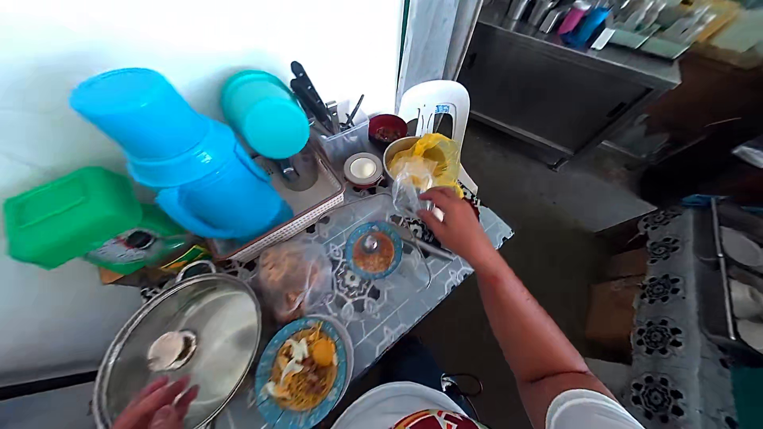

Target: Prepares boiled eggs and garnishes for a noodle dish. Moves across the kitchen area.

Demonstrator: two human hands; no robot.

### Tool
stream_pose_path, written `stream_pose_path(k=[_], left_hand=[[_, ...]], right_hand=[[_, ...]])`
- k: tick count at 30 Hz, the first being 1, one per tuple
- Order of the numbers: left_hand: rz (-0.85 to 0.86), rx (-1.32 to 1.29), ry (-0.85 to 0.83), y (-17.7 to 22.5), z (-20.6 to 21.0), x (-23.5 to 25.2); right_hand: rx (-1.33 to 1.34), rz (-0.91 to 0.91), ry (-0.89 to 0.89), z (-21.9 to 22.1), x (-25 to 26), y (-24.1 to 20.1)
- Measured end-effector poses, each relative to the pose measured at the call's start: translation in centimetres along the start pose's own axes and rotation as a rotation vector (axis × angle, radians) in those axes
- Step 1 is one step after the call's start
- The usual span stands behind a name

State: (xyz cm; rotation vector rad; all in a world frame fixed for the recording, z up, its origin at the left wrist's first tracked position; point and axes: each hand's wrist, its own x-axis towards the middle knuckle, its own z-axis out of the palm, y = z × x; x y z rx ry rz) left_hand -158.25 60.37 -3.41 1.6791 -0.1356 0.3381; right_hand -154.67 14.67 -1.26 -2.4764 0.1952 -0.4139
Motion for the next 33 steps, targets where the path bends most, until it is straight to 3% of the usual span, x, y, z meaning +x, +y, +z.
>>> stream_pose_path(k=[2,5,8,11,14,17,21,29,33], left_hand=[[0.015,0.068,-0.162,0.3,5.5,1.4],[-0.014,0.243,-0.356,0.4,15.2,4.9],[-0.245,0.258,-0.482,-0.8,24.8,10.3],[-0.642,0.066,-0.421,-3.3,33.3,15.4],[-0.841,-0.04,-0.306,-7.4,38.8,18.4],[-0.892,-0.052,-0.19,-10.1,41.3,19.8],[-0.897,-0.133,-0.053,-11.5,42.0,19.7],[-0.952,-0.353,0.214,-10.4,43.2,18.8],[-0.957,-0.441,0.251,-9.6,43.3,18.0]], right_hand=[[0.073,0.047,0.029,-1.7,4.3,3.9],[0.169,0.02,-0.045,-0.9,12.2,7.0],[0.152,-0.028,-0.253,3.4,20.6,8.0],[-0.034,-0.09,-0.408,9.1,27.3,9.0],[-0.238,-0.024,-0.591,12.2,30.4,9.0],[-0.301,0.057,-0.692,13.3,31.3,8.6],[-0.305,0.06,-0.671,14.4,31.3,9.2],[-0.091,0.003,-0.774,13.6,32.4,10.9],[0.033,-0.08,-0.829,14.1,33.3,12.3]])
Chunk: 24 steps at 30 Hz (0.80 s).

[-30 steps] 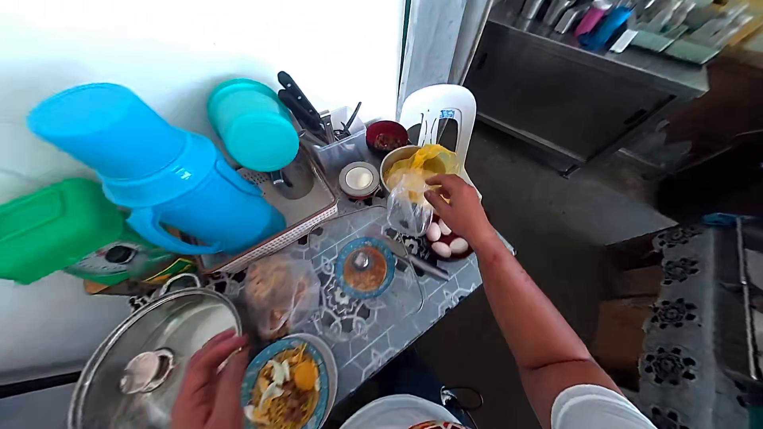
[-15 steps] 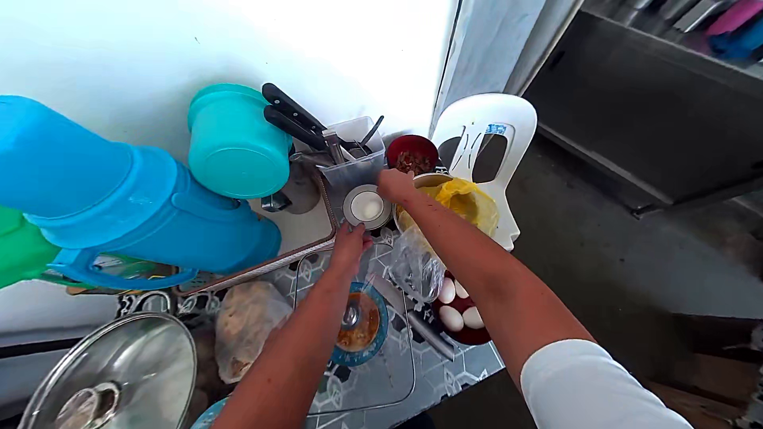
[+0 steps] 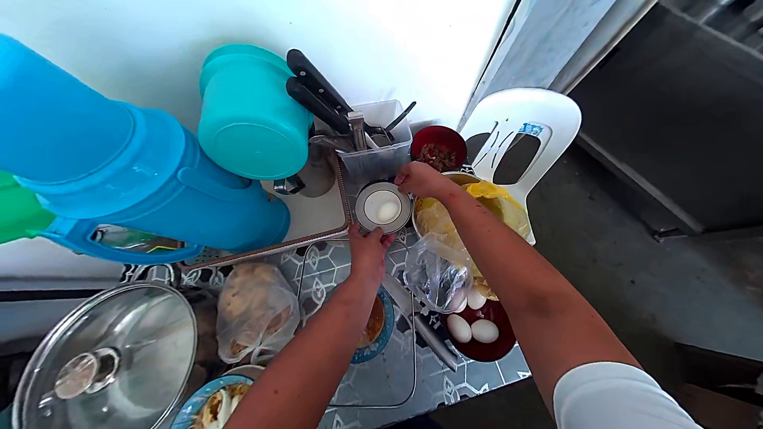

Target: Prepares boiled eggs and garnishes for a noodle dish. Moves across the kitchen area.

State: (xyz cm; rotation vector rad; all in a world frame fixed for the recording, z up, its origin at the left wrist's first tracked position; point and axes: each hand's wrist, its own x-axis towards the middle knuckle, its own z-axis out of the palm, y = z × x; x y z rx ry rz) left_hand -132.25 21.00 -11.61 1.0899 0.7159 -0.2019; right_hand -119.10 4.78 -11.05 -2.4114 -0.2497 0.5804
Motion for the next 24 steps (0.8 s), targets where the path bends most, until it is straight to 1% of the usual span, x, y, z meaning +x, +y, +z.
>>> stream_pose_path(k=[2,4,6,8,11,15,18,22,24], left_hand=[[-0.003,0.007,-0.009,0.0,-0.6,-0.6],[-0.015,0.048,-0.035,-0.1,-1.5,-1.4],[-0.033,0.105,-0.07,-0.2,-2.8,-2.4],[-0.054,0.154,-0.094,-0.3,-4.2,-3.4],[-0.074,0.18,-0.131,-0.3,-5.9,-4.8],[-0.073,0.157,-0.139,-0.6,-7.3,-5.2],[-0.06,0.124,-0.126,-0.7,-7.4,-4.9],[-0.045,0.095,-0.105,-0.9,-7.1,-4.3],[-0.05,0.076,-0.096,-0.9,-6.9,-4.1]], right_hand=[[0.034,-0.066,0.02,-0.2,-0.2,-0.4],[-0.01,-0.129,0.045,-0.2,-0.2,-1.3],[-0.122,-0.223,0.014,0.3,0.2,-2.2],[-0.276,-0.275,-0.069,1.4,0.7,-3.0],[-0.456,-0.238,-0.177,3.5,1.5,-3.9],[-0.541,-0.216,-0.173,5.4,1.8,-4.3],[-0.592,-0.203,-0.142,5.0,1.4,-5.1],[-0.551,-0.222,-0.1,4.3,1.4,-4.9],[-0.506,-0.196,-0.118,4.7,1.7,-4.2]])
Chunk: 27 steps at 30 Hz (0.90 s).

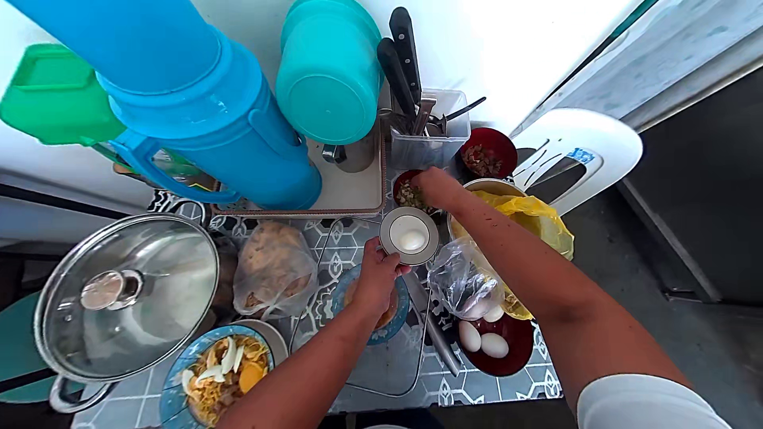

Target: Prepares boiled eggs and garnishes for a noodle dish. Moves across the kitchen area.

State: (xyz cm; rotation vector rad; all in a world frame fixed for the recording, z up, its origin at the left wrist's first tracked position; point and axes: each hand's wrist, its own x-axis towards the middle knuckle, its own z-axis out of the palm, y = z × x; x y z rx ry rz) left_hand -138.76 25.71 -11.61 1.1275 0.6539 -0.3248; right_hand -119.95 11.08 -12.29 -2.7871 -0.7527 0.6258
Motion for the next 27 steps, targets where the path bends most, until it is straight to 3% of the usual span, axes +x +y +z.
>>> stream_pose_path(k=[7,11,15,22,27], left_hand=[[-0.023,-0.043,0.016,0.0,0.8,0.0],[-0.039,-0.072,0.031,0.3,1.9,0.5],[-0.022,-0.133,0.074,0.0,3.2,1.5],[0.027,-0.167,0.138,0.0,4.9,3.0],[0.054,-0.143,0.14,-0.4,4.9,3.3]], right_hand=[[-0.05,0.044,-0.028,0.0,-0.1,-0.5],[0.13,-0.011,0.082,-0.9,-0.3,0.8],[0.316,0.052,0.183,-1.7,-0.8,1.7],[0.211,0.025,0.222,-0.9,-1.0,1.8],[0.37,0.115,0.282,-1.0,-1.4,2.2]])
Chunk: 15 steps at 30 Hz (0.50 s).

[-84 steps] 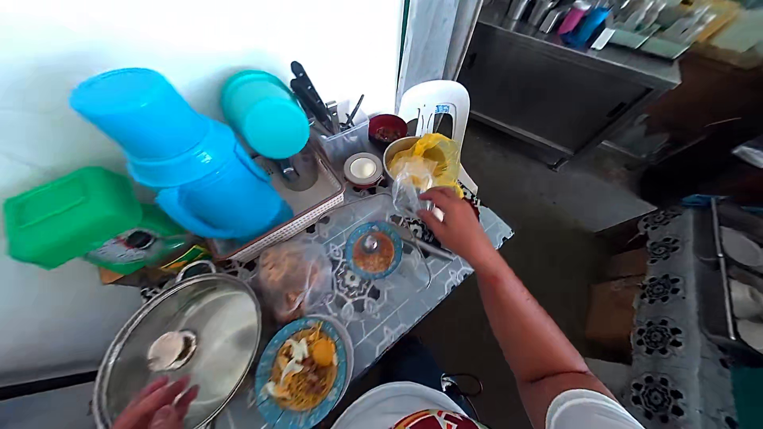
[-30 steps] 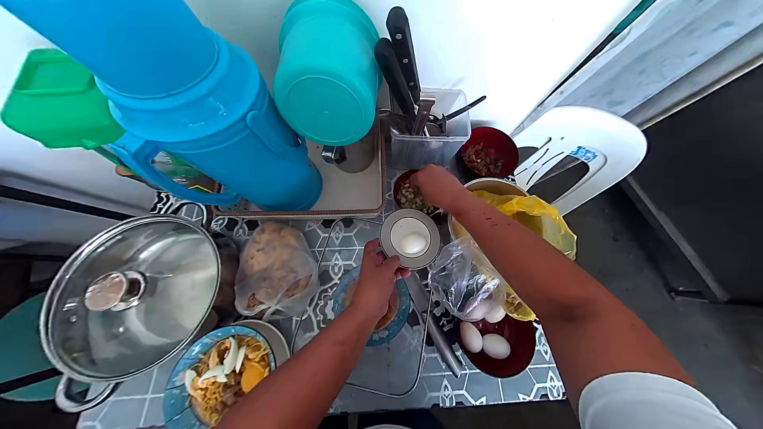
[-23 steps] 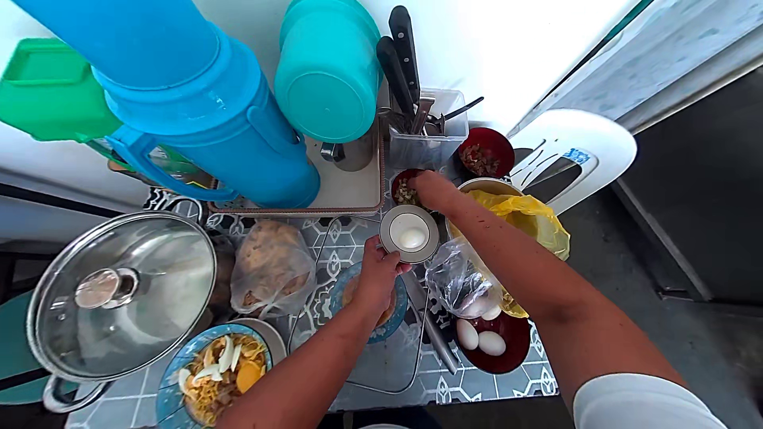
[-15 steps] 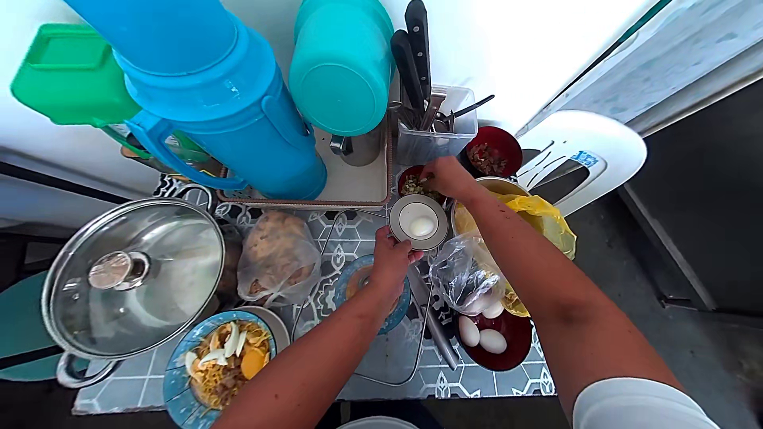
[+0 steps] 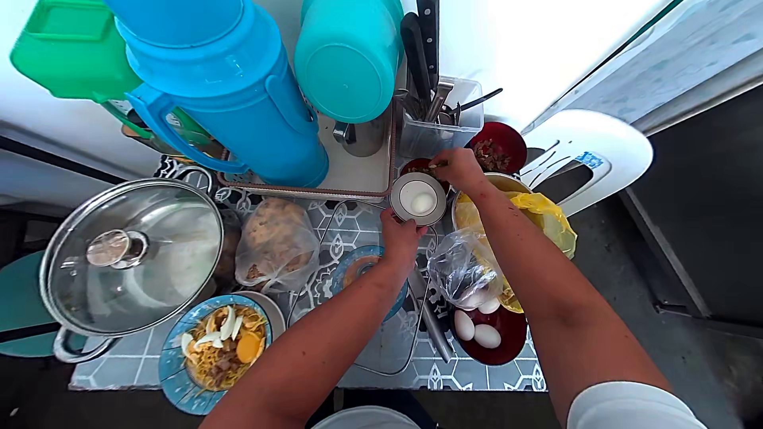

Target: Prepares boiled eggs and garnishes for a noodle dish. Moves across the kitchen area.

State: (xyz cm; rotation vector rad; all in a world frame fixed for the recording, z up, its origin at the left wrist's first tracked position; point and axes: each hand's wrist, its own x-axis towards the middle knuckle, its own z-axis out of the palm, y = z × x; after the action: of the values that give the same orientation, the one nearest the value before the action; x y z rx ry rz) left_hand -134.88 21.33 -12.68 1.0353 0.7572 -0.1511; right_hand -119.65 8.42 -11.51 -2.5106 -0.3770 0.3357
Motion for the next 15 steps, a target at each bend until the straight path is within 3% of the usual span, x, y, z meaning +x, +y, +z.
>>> stream_pose_path(k=[4,10,15], left_hand=[[0.023,0.022,0.009,0.2,0.3,0.4],[0.03,0.052,0.009,0.3,1.3,1.9],[0.007,0.129,-0.005,0.1,1.7,3.2]], right_hand=[[0.275,0.157,0.035,-0.9,-0.4,0.7],[1.047,0.337,0.132,-3.0,-2.5,0.6],[1.213,0.383,0.13,-4.1,-4.9,0.2]])
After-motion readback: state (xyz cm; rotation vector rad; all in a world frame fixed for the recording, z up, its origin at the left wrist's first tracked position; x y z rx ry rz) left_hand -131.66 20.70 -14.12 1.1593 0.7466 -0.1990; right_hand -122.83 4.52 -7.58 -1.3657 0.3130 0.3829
